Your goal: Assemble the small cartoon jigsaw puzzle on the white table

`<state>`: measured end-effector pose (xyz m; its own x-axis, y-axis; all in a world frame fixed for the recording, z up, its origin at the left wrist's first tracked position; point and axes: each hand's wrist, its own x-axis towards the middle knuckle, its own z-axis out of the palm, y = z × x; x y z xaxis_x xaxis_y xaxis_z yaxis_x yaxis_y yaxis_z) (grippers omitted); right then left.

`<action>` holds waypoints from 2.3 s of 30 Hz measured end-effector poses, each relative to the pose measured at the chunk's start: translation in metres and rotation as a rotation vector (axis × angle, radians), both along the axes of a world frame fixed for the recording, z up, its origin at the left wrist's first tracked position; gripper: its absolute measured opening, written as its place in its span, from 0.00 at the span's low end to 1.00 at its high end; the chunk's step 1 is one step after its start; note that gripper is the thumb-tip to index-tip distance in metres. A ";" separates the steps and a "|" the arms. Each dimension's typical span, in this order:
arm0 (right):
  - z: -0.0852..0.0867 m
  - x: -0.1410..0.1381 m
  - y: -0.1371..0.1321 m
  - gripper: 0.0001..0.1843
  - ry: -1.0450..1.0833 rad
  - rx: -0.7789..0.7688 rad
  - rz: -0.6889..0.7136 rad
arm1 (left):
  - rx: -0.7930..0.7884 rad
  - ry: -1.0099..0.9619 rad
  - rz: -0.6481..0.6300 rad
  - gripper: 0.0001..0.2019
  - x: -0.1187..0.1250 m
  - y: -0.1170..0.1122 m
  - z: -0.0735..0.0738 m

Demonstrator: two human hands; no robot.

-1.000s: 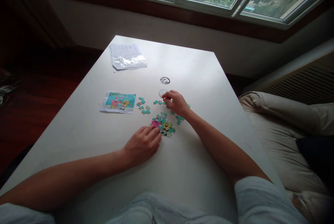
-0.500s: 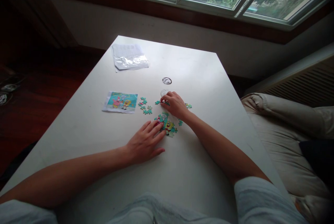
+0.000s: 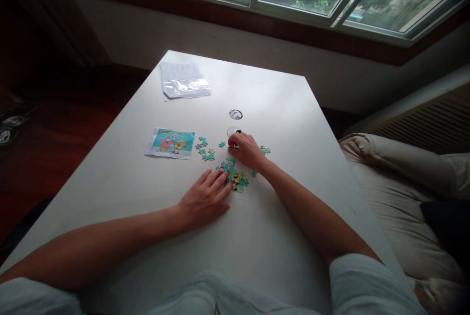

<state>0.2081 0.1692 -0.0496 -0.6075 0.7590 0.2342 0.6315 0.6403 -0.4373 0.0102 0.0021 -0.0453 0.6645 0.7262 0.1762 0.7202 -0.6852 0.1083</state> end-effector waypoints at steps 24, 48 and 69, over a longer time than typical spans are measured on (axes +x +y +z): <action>-0.006 -0.008 -0.018 0.11 0.667 -0.760 0.106 | -0.041 -0.050 -0.010 0.24 -0.004 0.007 0.001; -0.006 -0.009 -0.016 0.12 0.595 -0.669 0.039 | -0.049 -0.069 -0.015 0.24 -0.004 0.008 0.002; 0.006 -0.020 -0.020 0.06 0.150 -0.251 0.288 | -0.008 -0.033 0.015 0.22 0.000 0.002 0.006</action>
